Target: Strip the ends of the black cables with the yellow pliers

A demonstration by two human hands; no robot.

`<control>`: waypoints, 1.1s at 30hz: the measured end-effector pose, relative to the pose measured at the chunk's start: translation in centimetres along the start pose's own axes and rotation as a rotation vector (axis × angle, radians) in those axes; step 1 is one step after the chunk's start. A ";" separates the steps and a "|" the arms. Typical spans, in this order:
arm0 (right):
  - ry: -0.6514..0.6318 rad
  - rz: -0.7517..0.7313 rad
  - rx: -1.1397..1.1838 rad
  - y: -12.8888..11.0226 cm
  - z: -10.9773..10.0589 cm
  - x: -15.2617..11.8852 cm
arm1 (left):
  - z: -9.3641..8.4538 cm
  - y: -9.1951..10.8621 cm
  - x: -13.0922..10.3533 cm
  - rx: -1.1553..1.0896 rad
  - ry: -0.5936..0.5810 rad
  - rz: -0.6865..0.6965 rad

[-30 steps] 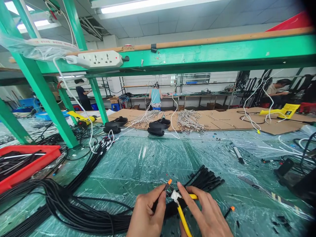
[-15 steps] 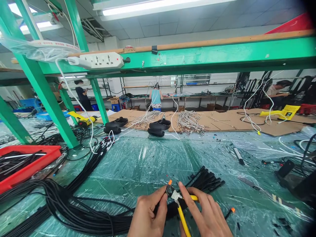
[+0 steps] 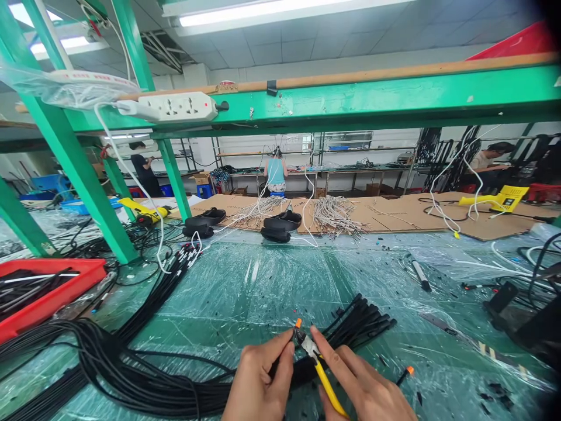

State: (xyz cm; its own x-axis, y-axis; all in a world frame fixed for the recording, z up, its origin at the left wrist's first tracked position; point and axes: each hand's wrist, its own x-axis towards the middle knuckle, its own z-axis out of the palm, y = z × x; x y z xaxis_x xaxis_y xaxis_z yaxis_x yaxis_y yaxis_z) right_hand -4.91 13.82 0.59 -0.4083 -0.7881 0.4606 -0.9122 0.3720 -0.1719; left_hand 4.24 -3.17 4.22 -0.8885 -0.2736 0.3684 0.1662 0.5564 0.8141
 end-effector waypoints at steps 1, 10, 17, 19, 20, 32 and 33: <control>0.001 0.006 0.021 0.0 0.2 0.0 | 0.1 0.0 0.1 -0.050 0.008 -0.029; 0.152 0.054 0.065 -0.6 0.3 0.0 | 0.0 0.9 0.4 -0.274 0.086 -0.136; 0.200 0.020 -0.149 -0.5 0.1 0.3 | 0.4 1.0 0.3 -0.281 0.057 -0.117; 0.215 0.044 -0.161 -0.6 0.3 0.3 | 0.4 1.0 0.3 -0.252 0.052 -0.114; 0.226 0.066 -0.156 -0.8 0.4 0.3 | 0.4 0.9 0.3 -0.239 0.053 -0.104; 0.099 0.016 -0.047 -0.5 0.1 0.1 | -0.3 0.8 0.1 -0.049 -0.001 -0.013; 0.097 0.008 -0.063 -0.5 -0.2 0.1 | -0.5 0.9 0.1 -0.025 -0.010 0.001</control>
State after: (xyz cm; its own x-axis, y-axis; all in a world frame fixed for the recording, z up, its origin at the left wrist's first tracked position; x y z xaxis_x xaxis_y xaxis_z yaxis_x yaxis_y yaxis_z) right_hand -4.48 13.62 0.91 -0.4076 -0.7348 0.5422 -0.9035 0.4107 -0.1227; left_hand 4.50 -3.09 5.18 -0.8925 -0.2649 0.3651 0.1779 0.5373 0.8244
